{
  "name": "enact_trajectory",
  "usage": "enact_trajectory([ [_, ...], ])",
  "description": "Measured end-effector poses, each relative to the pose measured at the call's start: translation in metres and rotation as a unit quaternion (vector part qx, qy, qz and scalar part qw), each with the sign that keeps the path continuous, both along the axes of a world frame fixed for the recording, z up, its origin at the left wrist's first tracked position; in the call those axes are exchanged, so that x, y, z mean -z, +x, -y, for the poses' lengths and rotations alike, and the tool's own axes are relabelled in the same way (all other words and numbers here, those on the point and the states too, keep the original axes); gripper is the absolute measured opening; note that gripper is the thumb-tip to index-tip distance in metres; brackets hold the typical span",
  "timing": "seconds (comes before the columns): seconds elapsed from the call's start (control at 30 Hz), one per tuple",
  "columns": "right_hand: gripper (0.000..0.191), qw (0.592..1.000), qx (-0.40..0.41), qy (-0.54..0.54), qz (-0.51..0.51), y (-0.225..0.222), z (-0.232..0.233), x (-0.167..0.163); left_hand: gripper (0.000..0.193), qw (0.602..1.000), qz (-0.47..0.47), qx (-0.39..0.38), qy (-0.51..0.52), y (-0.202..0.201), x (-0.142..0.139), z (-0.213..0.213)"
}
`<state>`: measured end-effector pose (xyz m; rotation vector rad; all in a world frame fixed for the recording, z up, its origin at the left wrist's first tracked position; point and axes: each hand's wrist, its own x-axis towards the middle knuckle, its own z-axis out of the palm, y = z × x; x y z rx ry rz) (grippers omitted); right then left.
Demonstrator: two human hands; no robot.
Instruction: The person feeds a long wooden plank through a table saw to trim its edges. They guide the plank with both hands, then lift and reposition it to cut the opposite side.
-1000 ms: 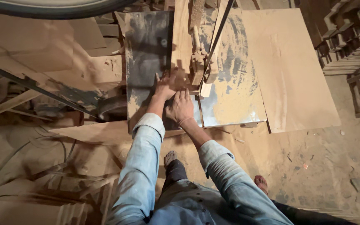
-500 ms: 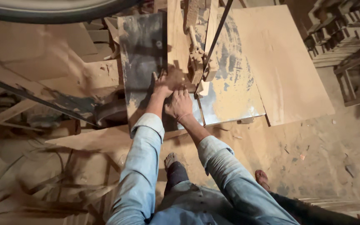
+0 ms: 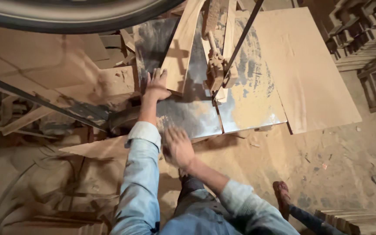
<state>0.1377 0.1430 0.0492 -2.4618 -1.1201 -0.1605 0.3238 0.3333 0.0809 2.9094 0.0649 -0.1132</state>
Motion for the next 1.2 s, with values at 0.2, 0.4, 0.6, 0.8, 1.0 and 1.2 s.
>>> enact_trajectory([
  [0.2,0.059,0.986,-0.120,0.035,-0.110,-0.098,0.046,0.010,0.118,0.993,-0.001,-0.118,-0.024,0.008,0.020,0.015],
  [0.4,0.044,0.965,-0.185,-0.020,-0.187,-0.134,0.094,0.029,0.138,0.984,-0.098,-0.145,-0.038,0.009,0.004,0.031],
  [0.6,0.060,0.961,-0.191,-0.045,-0.194,-0.143,0.138,0.042,0.122,0.982,0.010,-0.188,-0.024,0.001,0.010,0.047],
  [0.8,0.058,0.945,-0.132,-0.127,-0.271,-0.164,0.183,0.039,0.124,0.982,0.018,-0.184,-0.030,-0.032,0.025,0.046],
  [1.0,0.062,0.954,-0.093,-0.090,-0.270,-0.197,0.221,0.048,0.125,0.975,0.017,-0.221,0.019,-0.158,0.070,0.067],
  [1.2,0.044,0.935,-0.051,-0.080,-0.341,-0.237,0.247,0.053,0.134,0.976,0.016,-0.217,-0.010,-0.294,0.093,0.137],
])
